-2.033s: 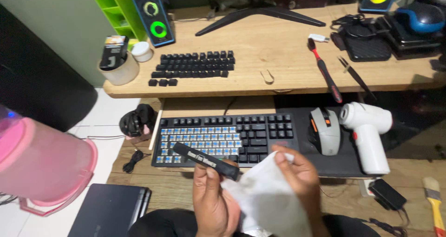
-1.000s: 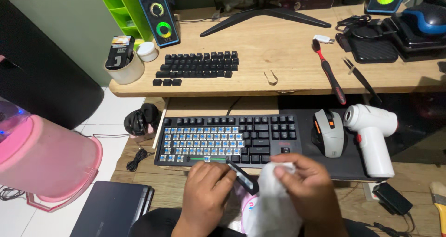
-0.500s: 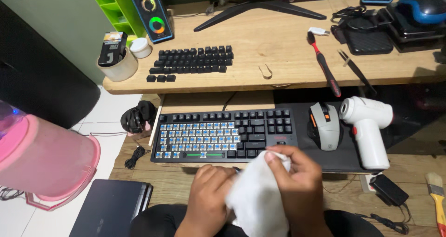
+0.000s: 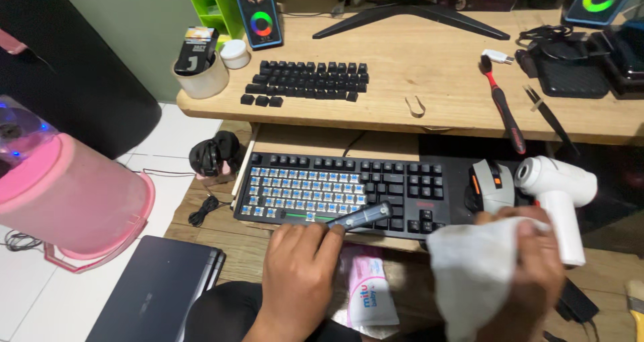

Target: The person sits on the floor and cleans individual black keyboard keycaps using a white wipe. They pick up keycaps from a wooden desk, wipe them thoroughly, and place them back onto the keyboard base.

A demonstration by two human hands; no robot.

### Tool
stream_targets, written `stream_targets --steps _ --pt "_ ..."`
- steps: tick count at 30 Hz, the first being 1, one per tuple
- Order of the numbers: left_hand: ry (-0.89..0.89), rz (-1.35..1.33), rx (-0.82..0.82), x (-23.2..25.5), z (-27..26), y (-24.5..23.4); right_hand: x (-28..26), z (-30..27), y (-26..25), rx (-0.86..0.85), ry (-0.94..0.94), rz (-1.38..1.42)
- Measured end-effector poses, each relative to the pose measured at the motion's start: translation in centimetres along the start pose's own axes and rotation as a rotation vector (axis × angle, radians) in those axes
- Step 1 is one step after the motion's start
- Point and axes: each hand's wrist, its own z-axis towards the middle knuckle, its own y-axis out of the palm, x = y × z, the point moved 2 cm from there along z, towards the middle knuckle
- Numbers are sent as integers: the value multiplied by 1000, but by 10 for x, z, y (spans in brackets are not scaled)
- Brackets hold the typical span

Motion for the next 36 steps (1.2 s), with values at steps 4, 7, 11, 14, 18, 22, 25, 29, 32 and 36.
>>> stream_targets --steps 4,7,11,14,18,22,25,29,32,36 --pt "-26 -57 26 4 -6 4 31 -2 1 -320 126 275" --pt "-173 -426 99 -3 -19 16 57 -2 1 -374 178 122" --pt "-942 -1696 134 -26 -43 59 75 -7 14 -597 403 18" --pt "-847 -1784 169 -33 -53 73 59 -23 35 -759 170 -208" --pt "-786 -1790 116 -37 -68 80 43 -40 59 -799 -39 -532" --pt "-776 -1774 29 -44 -82 85 40 -44 65 -788 -261 -551" --pt "-1020 -1665 -78 -53 -95 92 42 -38 59 -822 -307 -631" --pt "-711 -908 62 -87 -93 52 50 -27 46 -817 -255 -838" --pt "-317 -399 -64 -92 -69 17 72 -32 47 -824 -169 -882" --pt "-16 -418 -303 -90 -37 10 88 -48 57 -828 -174 -784"
